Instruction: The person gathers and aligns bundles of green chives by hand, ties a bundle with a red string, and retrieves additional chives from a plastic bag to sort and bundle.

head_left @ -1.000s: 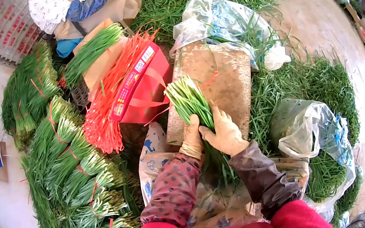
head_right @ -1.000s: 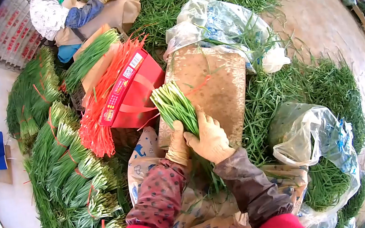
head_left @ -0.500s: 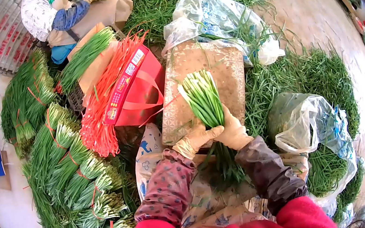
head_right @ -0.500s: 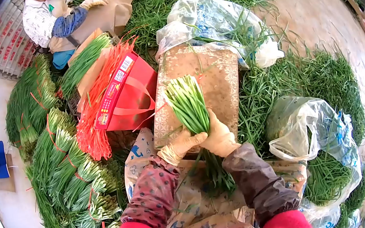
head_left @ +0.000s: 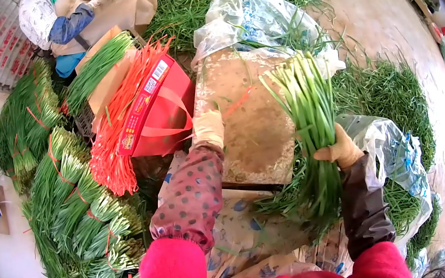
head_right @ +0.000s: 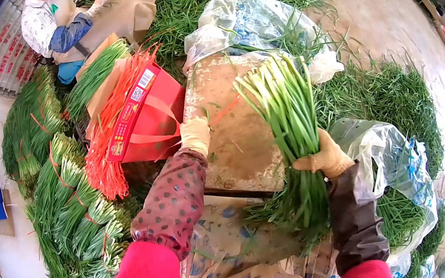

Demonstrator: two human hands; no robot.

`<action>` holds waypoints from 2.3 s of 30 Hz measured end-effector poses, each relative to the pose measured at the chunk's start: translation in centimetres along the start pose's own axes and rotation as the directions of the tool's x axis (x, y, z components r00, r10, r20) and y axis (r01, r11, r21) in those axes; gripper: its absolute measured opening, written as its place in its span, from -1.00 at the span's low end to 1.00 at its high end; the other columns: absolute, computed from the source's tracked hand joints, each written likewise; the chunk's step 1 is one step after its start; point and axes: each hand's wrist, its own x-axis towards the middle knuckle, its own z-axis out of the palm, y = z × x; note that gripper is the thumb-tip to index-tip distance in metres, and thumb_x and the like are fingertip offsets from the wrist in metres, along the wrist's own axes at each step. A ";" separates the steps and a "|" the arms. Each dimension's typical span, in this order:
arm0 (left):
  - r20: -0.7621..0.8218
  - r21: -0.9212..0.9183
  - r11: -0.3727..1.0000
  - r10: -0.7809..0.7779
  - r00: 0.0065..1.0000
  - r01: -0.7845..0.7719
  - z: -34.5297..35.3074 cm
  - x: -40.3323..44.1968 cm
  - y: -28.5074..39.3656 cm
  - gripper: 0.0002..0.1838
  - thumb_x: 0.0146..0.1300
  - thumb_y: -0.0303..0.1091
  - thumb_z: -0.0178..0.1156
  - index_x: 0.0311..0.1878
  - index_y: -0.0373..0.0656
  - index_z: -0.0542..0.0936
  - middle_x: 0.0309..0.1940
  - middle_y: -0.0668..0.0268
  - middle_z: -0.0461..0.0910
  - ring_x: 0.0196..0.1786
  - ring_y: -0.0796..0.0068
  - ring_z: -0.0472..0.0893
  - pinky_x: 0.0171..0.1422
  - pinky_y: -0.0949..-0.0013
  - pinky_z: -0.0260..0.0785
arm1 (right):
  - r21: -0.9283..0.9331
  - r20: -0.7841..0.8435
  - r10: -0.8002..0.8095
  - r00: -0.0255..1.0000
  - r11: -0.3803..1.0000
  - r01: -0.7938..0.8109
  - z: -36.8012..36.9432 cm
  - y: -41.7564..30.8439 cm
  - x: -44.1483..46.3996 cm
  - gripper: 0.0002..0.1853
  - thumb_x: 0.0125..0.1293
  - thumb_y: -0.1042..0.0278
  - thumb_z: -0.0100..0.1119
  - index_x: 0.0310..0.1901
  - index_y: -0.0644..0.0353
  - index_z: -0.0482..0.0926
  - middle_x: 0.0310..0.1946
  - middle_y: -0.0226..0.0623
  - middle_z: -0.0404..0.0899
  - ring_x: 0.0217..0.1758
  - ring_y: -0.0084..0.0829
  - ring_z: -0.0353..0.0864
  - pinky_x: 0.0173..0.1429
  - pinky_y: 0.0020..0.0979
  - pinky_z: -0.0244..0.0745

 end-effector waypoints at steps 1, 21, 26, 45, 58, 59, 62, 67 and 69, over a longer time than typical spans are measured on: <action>0.001 0.000 1.000 0.002 1.000 -0.002 0.4 -0.1 0.9 -0.76 0.12 -0.23 0.26 -0.15 -0.07 0.63 -0.24 0.23 0.65 -0.12 0.14 0.62 -0.05 0.10 0.45 | -0.041 -0.014 -0.034 0.999 0.999 0.034 -1.1 0.1 -0.4 -0.12 -0.25 0.41 0.66 0.20 0.30 0.41 -0.01 -0.37 0.58 0.01 -0.50 0.52 0.09 -0.40 0.44; 0.378 -0.855 -0.128 0.508 0.774 0.502 -14.5 -12.5 13.6 -0.60 0.37 -0.30 0.13 0.17 -0.34 0.42 -0.46 0.29 0.59 -0.63 0.58 0.46 -0.49 0.47 0.34 | -0.621 -0.169 -0.020 0.985 0.779 -0.091 -1.4 -5.9 0.2 -0.20 -0.09 0.48 0.40 0.28 0.28 0.31 -0.21 -0.24 0.60 -0.31 -0.52 0.55 -0.22 -0.45 0.49; 0.461 -0.820 -0.045 0.542 0.703 0.571 -13.0 -16.5 15.6 -0.65 0.45 -0.32 -0.05 0.17 -0.36 0.42 -0.52 0.30 0.58 -0.67 0.64 0.38 -0.57 0.53 0.22 | -0.689 -0.291 0.009 0.957 0.692 -0.216 -0.3 -5.6 2.6 -0.14 -0.09 0.44 0.43 0.32 0.29 0.26 -0.10 -0.16 0.57 -0.11 -0.46 0.56 -0.03 -0.40 0.50; 0.488 -0.866 -0.213 -0.156 0.859 0.453 -18.4 -25.9 -14.0 -0.65 0.41 -0.23 0.08 0.10 -0.29 0.49 -0.55 0.10 0.63 -0.77 0.57 0.38 -0.69 0.58 0.16 | -0.919 -0.123 -0.101 0.987 0.386 -0.075 1.3 -2.5 8.4 -0.13 0.06 0.29 0.27 0.38 0.33 0.07 -0.14 0.14 0.58 -0.07 0.05 0.61 -0.02 -0.11 0.51; 0.353 -0.862 0.296 -0.234 0.906 0.412 -15.7 -19.1 -7.2 -0.43 0.32 -0.13 0.19 0.25 -0.35 0.42 -0.15 0.12 0.64 -0.34 0.39 0.60 -0.24 0.34 0.42 | -0.835 -0.023 -0.121 0.992 0.548 0.048 5.8 0.6 8.4 -0.09 0.00 0.34 0.32 0.37 0.36 0.04 0.07 0.15 0.46 0.14 0.05 0.51 0.19 -0.22 0.46; 0.420 -0.891 0.126 -0.133 0.898 0.435 -15.4 -17.1 -4.9 -0.49 0.34 -0.15 0.16 0.21 -0.34 0.46 -0.25 0.18 0.63 -0.42 0.49 0.54 -0.31 0.40 0.39 | -0.848 0.008 -0.209 0.978 0.517 0.118 6.2 0.7 7.9 -0.09 -0.02 0.37 0.30 0.38 0.30 0.06 0.03 0.13 0.49 0.09 0.07 0.53 0.11 -0.19 0.49; 0.409 -0.909 -0.094 -0.024 0.912 0.405 -14.2 -12.5 -0.5 -0.61 0.41 -0.18 0.08 0.10 -0.30 0.51 -0.37 0.25 0.62 -0.48 0.62 0.48 -0.39 0.49 0.35 | -0.873 0.025 -0.196 0.980 0.473 0.117 7.6 -0.5 6.4 -0.07 -0.04 0.40 0.30 0.40 0.23 0.06 -0.02 0.10 0.52 -0.01 0.07 0.57 0.00 -0.16 0.53; 0.377 -0.844 -0.467 -0.168 0.911 0.263 -8.8 -9.4 0.7 -0.68 0.42 -0.18 0.05 0.03 -0.24 0.53 -0.27 0.26 0.63 -0.37 0.49 0.59 -0.30 0.41 0.46 | -0.987 0.097 -0.223 0.970 0.105 0.123 7.9 -0.4 5.9 -0.02 -0.03 0.35 0.34 0.42 0.30 0.01 -0.11 -0.03 0.50 -0.13 -0.13 0.62 -0.15 -0.25 0.53; 0.383 -0.758 -0.627 -0.201 0.902 0.182 -9.7 -7.9 1.0 -0.71 0.41 -0.29 0.05 0.08 -0.23 0.50 -0.14 0.23 0.63 -0.26 0.41 0.64 -0.20 0.35 0.52 | -0.995 0.101 -0.340 0.935 -0.040 0.093 8.1 1.1 7.2 -0.10 0.04 0.37 0.26 0.43 0.26 0.04 -0.03 -0.09 0.50 -0.12 -0.20 0.61 -0.14 -0.27 0.51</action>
